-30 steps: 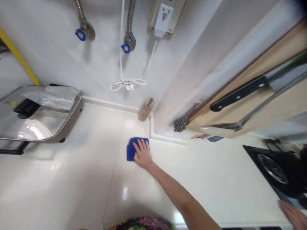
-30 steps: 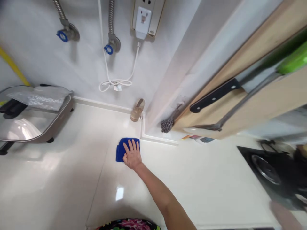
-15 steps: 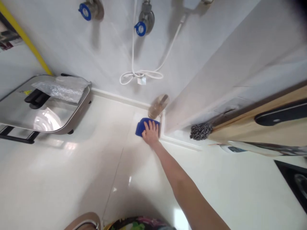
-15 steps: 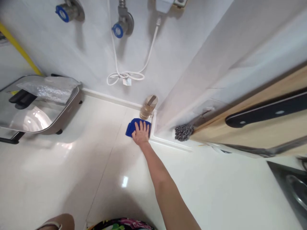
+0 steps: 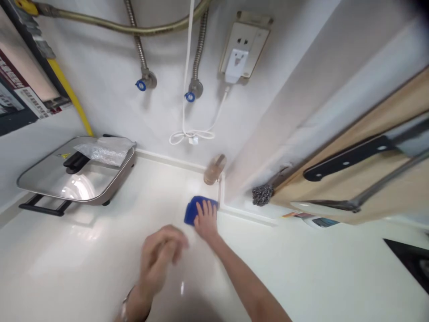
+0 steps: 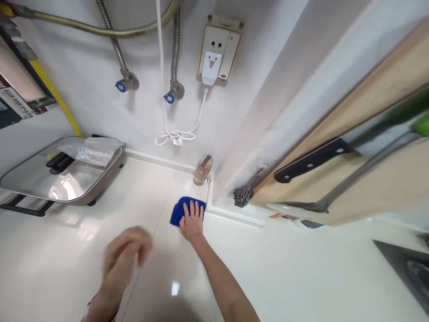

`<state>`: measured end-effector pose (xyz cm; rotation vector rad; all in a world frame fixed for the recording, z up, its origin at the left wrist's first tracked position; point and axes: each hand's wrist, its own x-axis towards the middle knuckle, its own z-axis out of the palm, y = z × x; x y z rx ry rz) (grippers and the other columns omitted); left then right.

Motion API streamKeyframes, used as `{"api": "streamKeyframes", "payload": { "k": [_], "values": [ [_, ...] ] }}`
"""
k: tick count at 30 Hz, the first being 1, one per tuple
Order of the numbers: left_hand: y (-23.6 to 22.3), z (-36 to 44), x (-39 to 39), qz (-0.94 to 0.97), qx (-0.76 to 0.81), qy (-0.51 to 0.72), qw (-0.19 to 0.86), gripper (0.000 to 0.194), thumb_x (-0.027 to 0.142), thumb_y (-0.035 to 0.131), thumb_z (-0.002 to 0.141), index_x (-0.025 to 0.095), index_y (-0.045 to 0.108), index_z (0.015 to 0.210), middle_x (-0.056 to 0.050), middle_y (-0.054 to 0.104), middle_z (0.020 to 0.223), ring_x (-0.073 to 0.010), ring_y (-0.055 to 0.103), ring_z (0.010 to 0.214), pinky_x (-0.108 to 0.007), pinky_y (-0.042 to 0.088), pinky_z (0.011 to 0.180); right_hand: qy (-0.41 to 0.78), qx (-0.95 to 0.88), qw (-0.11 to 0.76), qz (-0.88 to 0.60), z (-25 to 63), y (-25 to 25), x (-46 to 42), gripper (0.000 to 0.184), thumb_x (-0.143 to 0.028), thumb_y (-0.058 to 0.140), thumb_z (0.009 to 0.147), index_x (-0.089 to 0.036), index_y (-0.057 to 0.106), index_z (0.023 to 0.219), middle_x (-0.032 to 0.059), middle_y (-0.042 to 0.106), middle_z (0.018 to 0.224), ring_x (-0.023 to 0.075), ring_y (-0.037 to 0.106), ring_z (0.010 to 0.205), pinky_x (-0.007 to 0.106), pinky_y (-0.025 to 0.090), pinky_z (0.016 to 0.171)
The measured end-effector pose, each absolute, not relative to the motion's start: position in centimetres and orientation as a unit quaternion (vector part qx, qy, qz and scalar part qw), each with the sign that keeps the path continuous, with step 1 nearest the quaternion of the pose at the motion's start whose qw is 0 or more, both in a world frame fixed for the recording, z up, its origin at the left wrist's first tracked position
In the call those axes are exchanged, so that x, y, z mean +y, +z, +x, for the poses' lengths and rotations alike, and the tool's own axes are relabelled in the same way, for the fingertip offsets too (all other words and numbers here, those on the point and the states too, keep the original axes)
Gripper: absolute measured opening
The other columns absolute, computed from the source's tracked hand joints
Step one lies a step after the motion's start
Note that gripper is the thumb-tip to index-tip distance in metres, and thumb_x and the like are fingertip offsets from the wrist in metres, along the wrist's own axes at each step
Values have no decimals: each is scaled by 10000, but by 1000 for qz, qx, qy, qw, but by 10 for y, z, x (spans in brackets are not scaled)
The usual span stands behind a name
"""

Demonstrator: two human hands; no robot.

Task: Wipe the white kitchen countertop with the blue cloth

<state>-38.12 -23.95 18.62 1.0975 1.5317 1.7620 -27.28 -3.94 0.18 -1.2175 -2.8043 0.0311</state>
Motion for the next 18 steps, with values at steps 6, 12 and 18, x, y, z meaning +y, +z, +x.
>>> {"api": "streamKeyframes", "payload": {
  "k": [6,12,18],
  "values": [
    [107,-340,-172,545,637,487,245,242,275,472,931,221,688,1026,-61,738,1044,-187,687,968,-341,571,882,65,-930,88,-350,-229,-11,-119,648,-437,467,947,-208,354,1543,136,341,1612,352,214,1516,606,171,1229],
    [34,-312,-172,598,680,402,135,357,228,393,954,208,652,1200,-88,695,1235,-205,632,1188,-416,503,1087,144,-872,275,-379,-112,-22,-168,508,-213,313,956,-237,496,1429,103,521,1483,241,400,1439,516,376,1170],
    [9,-290,-175,669,687,280,31,497,278,436,956,156,516,1432,-134,444,1556,-310,330,1488,-579,271,1238,18,-800,305,-516,45,-49,-209,404,-246,373,953,-205,567,1304,139,629,1329,277,559,1283,589,379,1129]
  ]
}}
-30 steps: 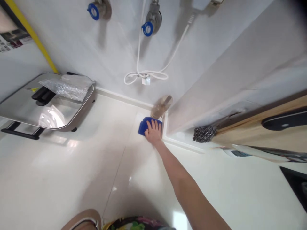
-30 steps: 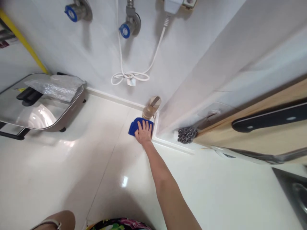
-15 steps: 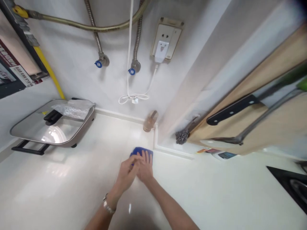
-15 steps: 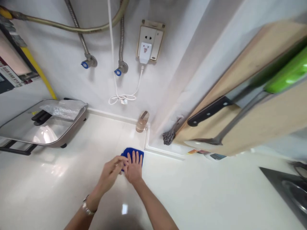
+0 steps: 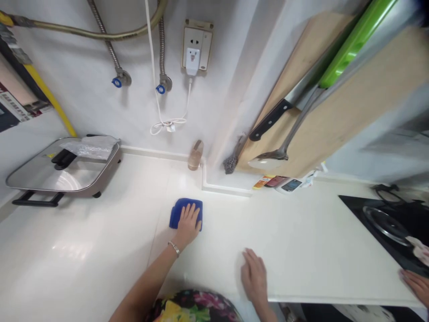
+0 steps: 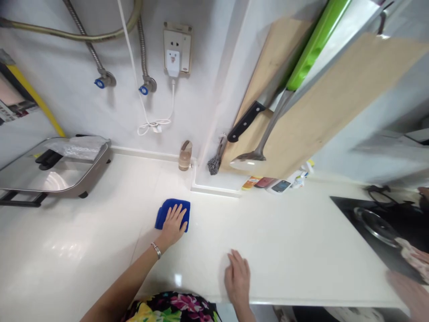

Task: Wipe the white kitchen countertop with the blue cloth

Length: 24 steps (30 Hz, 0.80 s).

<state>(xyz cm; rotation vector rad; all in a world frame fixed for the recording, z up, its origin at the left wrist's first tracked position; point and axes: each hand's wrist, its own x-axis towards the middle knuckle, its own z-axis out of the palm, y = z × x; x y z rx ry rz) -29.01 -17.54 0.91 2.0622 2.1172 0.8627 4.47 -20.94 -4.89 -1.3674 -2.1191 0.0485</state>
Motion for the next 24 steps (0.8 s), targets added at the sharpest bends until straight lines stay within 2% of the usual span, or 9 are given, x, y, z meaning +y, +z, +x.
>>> {"api": "streamKeyframes", "payload": {
  "k": [5,9,17,24],
  "values": [
    [1,-281,-176,666,704,244,-8,574,322,464,947,181,441,1503,-124,337,1615,-343,212,1527,-608,192,1248,-43,-756,312,-574,88,-53,-209,364,-275,388,940,-172,613,1208,153,653,1277,278,602,1184,489,461,1006],
    [0,-281,-177,665,709,232,-15,617,353,438,958,138,380,1533,-121,311,1625,-328,177,1537,-578,177,1262,-51,-717,283,-635,75,-44,-209,405,-311,366,935,-182,595,1243,162,632,1297,315,587,1171,514,435,989],
    [-5,-301,-155,657,719,225,-38,596,370,425,961,164,410,1520,-71,352,1613,-310,214,1530,-544,176,1269,-58,-707,308,-634,69,-41,-210,498,-409,334,912,-262,569,1326,155,639,1246,341,600,1089,533,442,934],
    [-3,-331,-93,635,744,200,-50,597,386,400,966,160,421,1518,-62,355,1610,-308,246,1521,-537,167,1271,-41,-684,278,-674,69,-42,-207,447,-412,366,900,-206,643,1184,130,660,1220,284,608,1064,465,447,941]
  ]
}}
